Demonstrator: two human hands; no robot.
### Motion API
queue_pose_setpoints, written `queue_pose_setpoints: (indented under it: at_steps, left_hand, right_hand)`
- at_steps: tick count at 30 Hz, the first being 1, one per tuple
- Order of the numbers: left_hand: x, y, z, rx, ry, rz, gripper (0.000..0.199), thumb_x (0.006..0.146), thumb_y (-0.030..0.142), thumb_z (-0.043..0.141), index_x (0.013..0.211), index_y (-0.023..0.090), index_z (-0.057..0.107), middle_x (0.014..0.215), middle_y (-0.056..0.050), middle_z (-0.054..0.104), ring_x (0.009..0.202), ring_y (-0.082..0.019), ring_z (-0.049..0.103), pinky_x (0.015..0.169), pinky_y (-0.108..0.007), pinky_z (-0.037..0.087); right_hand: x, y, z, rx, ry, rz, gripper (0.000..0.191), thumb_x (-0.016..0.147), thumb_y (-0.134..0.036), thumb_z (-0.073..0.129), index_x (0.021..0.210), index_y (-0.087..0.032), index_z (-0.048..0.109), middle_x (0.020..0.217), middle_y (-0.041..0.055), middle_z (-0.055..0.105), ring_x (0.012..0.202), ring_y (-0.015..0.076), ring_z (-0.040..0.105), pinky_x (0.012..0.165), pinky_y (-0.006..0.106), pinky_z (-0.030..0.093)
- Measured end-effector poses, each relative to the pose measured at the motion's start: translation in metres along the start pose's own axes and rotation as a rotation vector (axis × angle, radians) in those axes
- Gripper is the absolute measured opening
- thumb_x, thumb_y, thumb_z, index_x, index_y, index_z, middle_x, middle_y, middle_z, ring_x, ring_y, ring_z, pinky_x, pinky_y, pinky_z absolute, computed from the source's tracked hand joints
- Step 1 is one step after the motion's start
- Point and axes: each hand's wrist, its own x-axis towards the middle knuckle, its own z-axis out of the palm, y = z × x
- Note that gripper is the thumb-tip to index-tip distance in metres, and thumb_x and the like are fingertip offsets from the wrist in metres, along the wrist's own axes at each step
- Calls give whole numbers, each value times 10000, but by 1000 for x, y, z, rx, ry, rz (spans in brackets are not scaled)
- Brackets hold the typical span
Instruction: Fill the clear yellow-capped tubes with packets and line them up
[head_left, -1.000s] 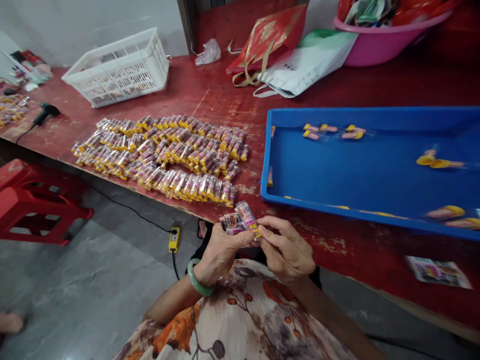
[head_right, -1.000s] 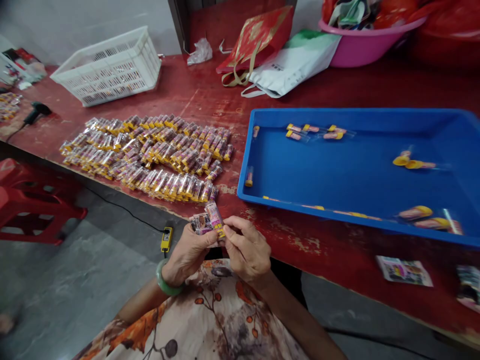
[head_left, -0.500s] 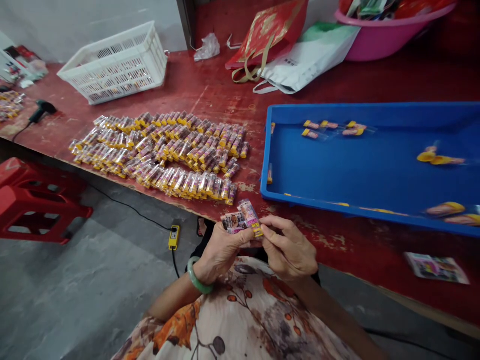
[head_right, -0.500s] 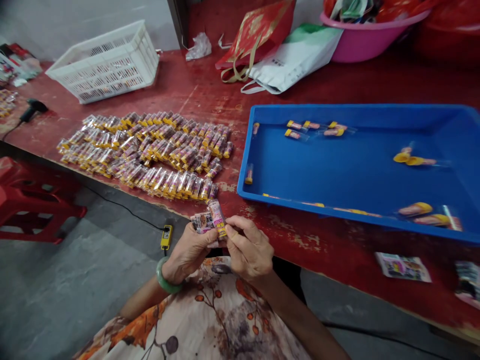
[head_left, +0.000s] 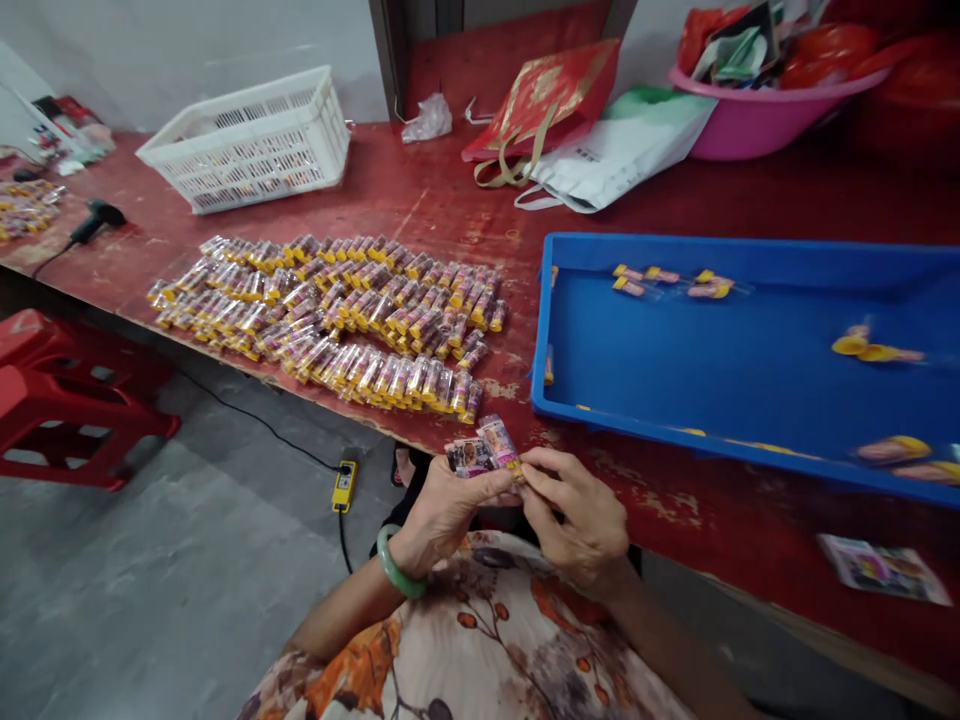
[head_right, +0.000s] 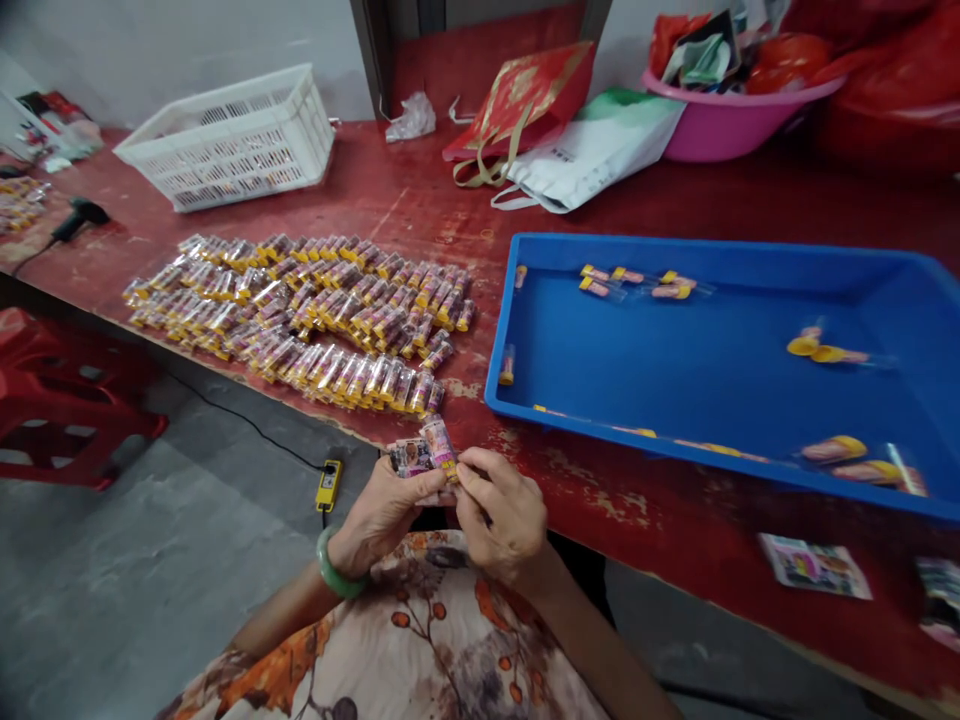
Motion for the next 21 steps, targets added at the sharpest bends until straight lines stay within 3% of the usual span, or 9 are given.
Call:
queue_pose_setpoints:
  at_steps: [3,8,12,15,18,21]
  left_hand:
    - [3,6,-10,91,-5,2,296,621,251,855,837,102,720,767,-51,701,654,-135,635,655,-262,545]
    - [6,18,-19,236,-118,12,319,580,255,873,806,94,715,707,-26,678,619,-104,591,652,-225,496]
    - [12,26,-22,206,-125,23,368,539,303,890,788,95,717,688,-25,678,597,-112,596,632,-234,504]
    - [19,31,-27,126,-46,19,417,574,369,870,832,81,712,732,-69,700,623,-158,652,641,-277,546]
    - [21,35,-34,21,58,3,412,667,427,807,829,68,686,742,-100,698,620,-176,674,622,-284,565]
    - [17,34,-42,-109,101,-49,337,759,393,733,834,73,659,745,-106,691,639,-186,680,614,-295,581]
  right_hand:
    - [18,2,-12,149,-184,222,242,836,-143,574,1069,-190,622,1005,88,654,786,167,631,669,288,527]
    - [55,6,0,367,-206,680,387,750,-385,707,1062,-164,646,872,66,676,690,164,616,599,275,526]
    - [82,9,19,471,-298,813,344,639,-393,780,883,-162,705,755,39,669,646,151,600,576,257,499]
    - [107,21,29,463,-229,893,334,597,-381,787,823,-150,698,654,18,637,515,106,512,452,217,392]
    - [137,49,47,294,-109,940,263,619,-352,723,751,-139,644,488,-41,499,413,75,385,389,209,289]
    - [161,84,74,119,-80,955,225,651,-326,683,617,-162,531,441,-61,422,390,76,363,390,222,280]
